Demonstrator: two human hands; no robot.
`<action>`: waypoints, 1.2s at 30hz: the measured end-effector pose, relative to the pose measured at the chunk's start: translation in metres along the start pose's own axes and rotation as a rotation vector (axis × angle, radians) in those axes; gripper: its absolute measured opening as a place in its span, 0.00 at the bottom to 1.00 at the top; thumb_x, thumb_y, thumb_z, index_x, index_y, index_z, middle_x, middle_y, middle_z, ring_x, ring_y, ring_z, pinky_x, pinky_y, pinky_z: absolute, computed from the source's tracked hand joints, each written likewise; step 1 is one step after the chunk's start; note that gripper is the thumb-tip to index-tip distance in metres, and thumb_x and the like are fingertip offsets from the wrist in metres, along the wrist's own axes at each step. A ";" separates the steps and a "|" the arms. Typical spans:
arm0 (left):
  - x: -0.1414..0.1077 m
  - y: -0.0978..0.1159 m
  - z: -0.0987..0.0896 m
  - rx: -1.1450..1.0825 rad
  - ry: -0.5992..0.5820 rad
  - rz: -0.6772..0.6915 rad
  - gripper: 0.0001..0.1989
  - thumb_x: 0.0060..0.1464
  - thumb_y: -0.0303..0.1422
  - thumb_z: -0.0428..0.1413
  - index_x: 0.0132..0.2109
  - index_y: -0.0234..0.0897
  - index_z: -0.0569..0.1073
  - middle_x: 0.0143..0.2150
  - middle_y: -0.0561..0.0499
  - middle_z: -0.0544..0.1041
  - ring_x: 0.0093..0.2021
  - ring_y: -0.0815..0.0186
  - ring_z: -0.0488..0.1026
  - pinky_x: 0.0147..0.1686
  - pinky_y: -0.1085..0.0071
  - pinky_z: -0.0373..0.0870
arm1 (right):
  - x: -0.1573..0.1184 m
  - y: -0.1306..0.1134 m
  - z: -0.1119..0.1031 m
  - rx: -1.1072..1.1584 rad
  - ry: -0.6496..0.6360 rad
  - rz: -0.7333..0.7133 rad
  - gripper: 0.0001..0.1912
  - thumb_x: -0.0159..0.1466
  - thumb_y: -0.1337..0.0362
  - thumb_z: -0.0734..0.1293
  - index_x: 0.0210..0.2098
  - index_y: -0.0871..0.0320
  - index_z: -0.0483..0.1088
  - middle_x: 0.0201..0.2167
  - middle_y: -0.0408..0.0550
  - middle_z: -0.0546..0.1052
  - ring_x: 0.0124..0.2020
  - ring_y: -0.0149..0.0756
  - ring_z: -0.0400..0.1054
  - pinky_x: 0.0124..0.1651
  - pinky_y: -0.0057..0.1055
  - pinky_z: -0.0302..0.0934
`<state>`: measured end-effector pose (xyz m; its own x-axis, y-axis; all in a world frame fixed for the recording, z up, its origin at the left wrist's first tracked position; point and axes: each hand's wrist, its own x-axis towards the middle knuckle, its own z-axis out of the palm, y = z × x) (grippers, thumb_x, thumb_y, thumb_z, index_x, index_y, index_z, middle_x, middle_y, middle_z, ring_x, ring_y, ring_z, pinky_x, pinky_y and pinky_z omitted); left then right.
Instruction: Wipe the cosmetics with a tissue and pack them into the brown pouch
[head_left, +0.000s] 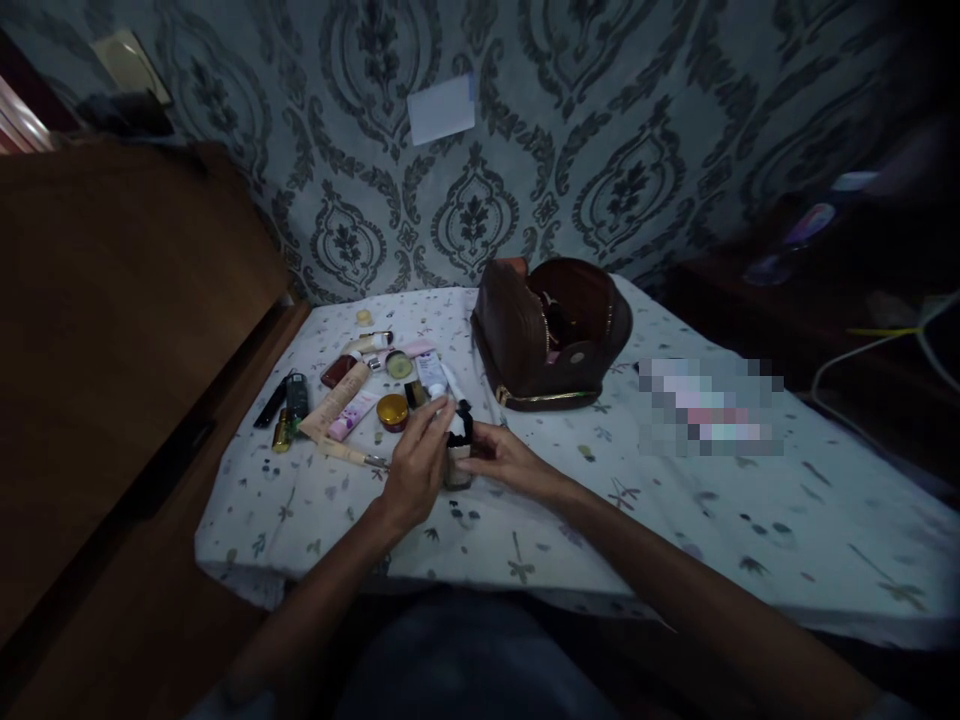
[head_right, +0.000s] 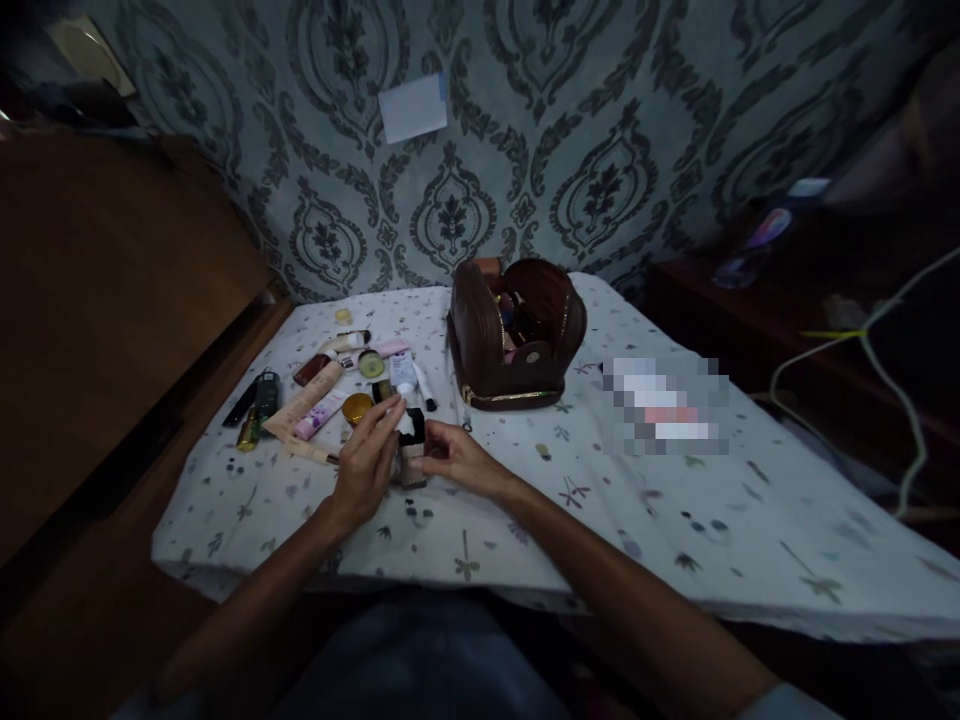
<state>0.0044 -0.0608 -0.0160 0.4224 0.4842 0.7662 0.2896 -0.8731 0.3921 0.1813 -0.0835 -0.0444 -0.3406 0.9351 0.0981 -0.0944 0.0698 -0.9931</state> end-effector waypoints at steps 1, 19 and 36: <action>-0.002 -0.001 0.000 0.007 0.001 0.004 0.24 0.66 0.24 0.45 0.66 0.42 0.62 0.62 0.40 0.69 0.63 0.62 0.67 0.60 0.61 0.68 | 0.000 -0.001 0.001 0.037 0.002 0.002 0.25 0.54 0.50 0.75 0.42 0.60 0.68 0.37 0.46 0.73 0.38 0.33 0.68 0.37 0.28 0.65; 0.017 -0.001 -0.013 0.013 0.036 -0.041 0.16 0.64 0.23 0.48 0.54 0.38 0.73 0.48 0.43 0.74 0.49 0.64 0.74 0.48 0.65 0.73 | -0.001 -0.015 0.006 0.026 0.128 -0.040 0.29 0.55 0.55 0.74 0.52 0.57 0.65 0.37 0.44 0.74 0.39 0.36 0.70 0.41 0.30 0.64; 0.033 0.009 -0.021 0.078 -0.028 0.007 0.13 0.65 0.24 0.47 0.50 0.38 0.72 0.44 0.45 0.74 0.46 0.64 0.73 0.46 0.66 0.72 | 0.001 -0.004 0.002 -0.131 0.116 0.040 0.27 0.46 0.57 0.78 0.41 0.61 0.69 0.25 0.37 0.67 0.26 0.27 0.60 0.27 0.24 0.56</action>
<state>0.0033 -0.0543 0.0235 0.4484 0.4807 0.7536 0.3521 -0.8699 0.3455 0.1793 -0.0832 -0.0405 -0.2309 0.9713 0.0578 0.0427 0.0695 -0.9967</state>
